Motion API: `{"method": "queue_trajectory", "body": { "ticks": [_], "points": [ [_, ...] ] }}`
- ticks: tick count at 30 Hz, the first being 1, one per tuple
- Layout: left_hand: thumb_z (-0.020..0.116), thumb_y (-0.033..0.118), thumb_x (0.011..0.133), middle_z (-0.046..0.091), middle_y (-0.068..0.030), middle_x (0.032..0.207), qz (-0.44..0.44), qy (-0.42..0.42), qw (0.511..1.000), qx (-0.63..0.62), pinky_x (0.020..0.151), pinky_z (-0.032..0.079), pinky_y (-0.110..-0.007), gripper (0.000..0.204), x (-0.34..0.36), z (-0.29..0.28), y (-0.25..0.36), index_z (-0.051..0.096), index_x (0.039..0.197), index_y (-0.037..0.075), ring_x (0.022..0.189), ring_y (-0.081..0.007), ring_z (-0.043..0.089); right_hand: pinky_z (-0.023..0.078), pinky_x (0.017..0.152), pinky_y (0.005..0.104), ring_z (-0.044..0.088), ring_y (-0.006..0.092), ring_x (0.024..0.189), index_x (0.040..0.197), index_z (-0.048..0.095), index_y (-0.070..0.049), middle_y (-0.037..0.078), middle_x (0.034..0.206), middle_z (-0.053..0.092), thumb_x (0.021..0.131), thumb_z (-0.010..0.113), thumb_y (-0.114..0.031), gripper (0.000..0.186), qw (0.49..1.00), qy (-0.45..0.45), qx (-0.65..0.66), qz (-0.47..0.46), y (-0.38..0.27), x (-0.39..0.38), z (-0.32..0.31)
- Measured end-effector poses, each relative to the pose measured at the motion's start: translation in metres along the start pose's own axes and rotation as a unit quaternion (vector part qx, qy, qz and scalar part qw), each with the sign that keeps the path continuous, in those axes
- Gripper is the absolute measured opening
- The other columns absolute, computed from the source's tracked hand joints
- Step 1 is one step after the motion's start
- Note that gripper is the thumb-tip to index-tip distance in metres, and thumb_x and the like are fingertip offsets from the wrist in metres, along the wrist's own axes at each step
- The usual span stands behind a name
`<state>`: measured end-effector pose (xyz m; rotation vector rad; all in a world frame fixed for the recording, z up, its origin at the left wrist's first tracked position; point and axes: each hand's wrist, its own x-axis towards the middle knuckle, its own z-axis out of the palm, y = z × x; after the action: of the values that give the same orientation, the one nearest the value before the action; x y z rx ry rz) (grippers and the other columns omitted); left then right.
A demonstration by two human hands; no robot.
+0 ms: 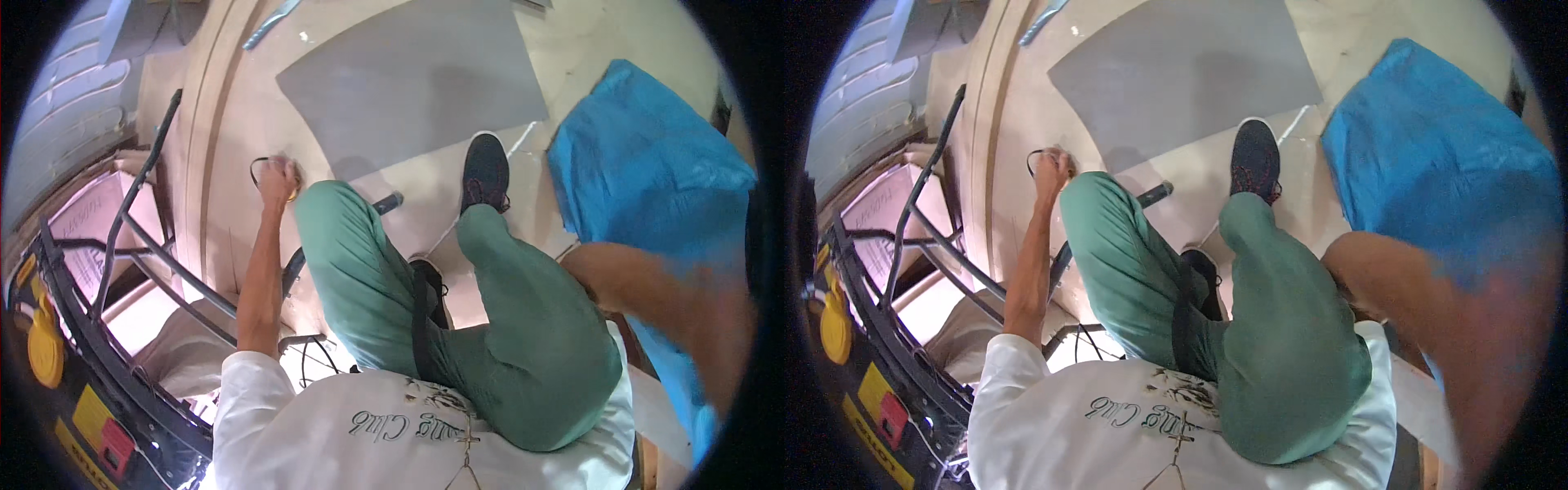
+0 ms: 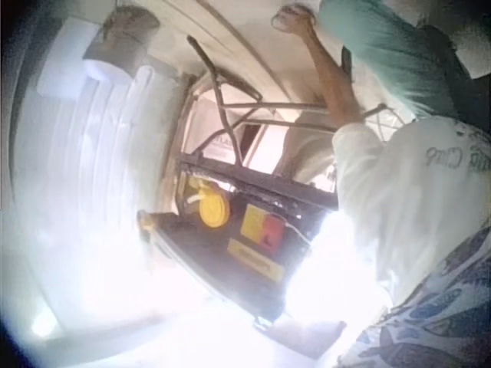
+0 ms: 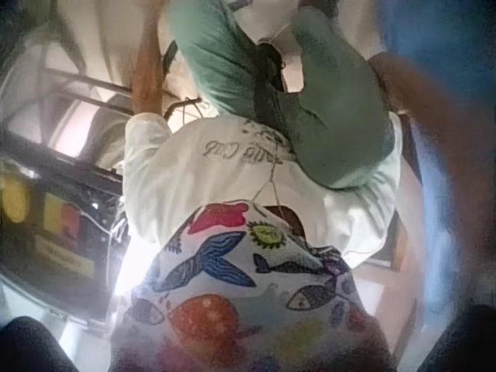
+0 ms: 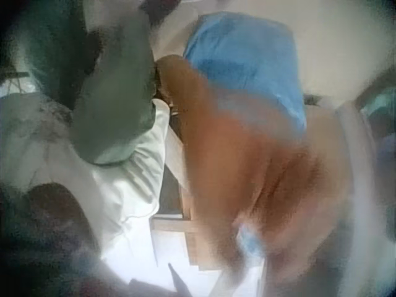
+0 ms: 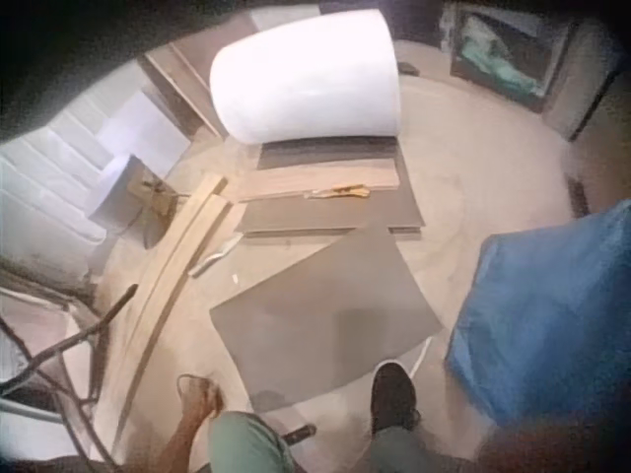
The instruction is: The person measures a gray panel using a tape measure and pencil, then cuts the panel using a utility knife and a wooden board as a straight edge before picking up the cut piece.
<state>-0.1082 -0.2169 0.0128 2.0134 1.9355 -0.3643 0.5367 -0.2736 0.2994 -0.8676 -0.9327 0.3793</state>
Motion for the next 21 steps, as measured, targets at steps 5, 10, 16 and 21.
{"method": "queue_trajectory", "body": {
  "ticks": [5, 10, 16, 21],
  "points": [
    [0.066, 0.024, 0.093, 0.06, -0.0224, 0.122, 0.188, 0.201, 0.959, -0.068, 0.095, 0.049, -0.05, 0.038, 0.063, -0.059, 0.089, 0.061, 0.125, 0.004, 0.112, -0.0426, 0.059, 0.051, 0.084, 0.033, 0.062, 0.015, 0.09, 0.123, 0.06, 0.002, 0.01, 0.106, 0.067, 0.107, 0.052, -0.032, 0.039, 0.978, 0.026, 0.01, 0.204, 0.082, -0.064, 0.036],
    [0.068, 0.028, 0.093, 0.06, -0.0242, 0.126, 0.35, 0.178, 0.908, -0.147, 0.092, 0.051, -0.047, 0.043, 0.15, -0.108, 0.212, 0.061, 0.127, 0.002, 0.106, -0.0419, 0.063, 0.05, 0.07, 0.0261, 0.062, 0.0103, 0.076, 0.115, 0.064, -0.002, 0.007, 0.092, 0.069, 0.104, 0.057, -0.02, 0.022, 0.947, 0.036, -0.057, 0.314, 0.117, -0.116, 0.069],
    [0.072, 0.035, 0.094, 0.067, -0.0207, 0.121, 0.287, -0.067, 0.945, -0.145, 0.092, 0.053, -0.044, 0.05, 0.212, -0.109, 0.25, 0.061, 0.127, 0.0, 0.106, -0.0299, 0.066, 0.051, 0.07, 0.0256, 0.06, 0.0108, 0.076, 0.117, 0.062, 0.0, 0.006, 0.09, 0.066, 0.104, 0.057, -0.02, 0.024, 0.945, 0.017, -0.073, 0.318, 0.114, -0.126, 0.077],
    [0.069, 0.03, 0.093, 0.074, -0.016, 0.105, 0.308, -0.1, 0.936, -0.141, 0.086, 0.052, -0.041, 0.04, 0.181, -0.145, 0.272, 0.069, 0.119, 0.001, 0.1, -0.0296, 0.068, 0.051, 0.072, 0.0257, 0.059, 0.0099, 0.078, 0.119, 0.061, 0.0, 0.006, 0.093, 0.063, 0.104, 0.057, -0.019, 0.024, 0.937, 0.03, -0.13, 0.323, 0.109, -0.142, 0.047]
  ]
}}
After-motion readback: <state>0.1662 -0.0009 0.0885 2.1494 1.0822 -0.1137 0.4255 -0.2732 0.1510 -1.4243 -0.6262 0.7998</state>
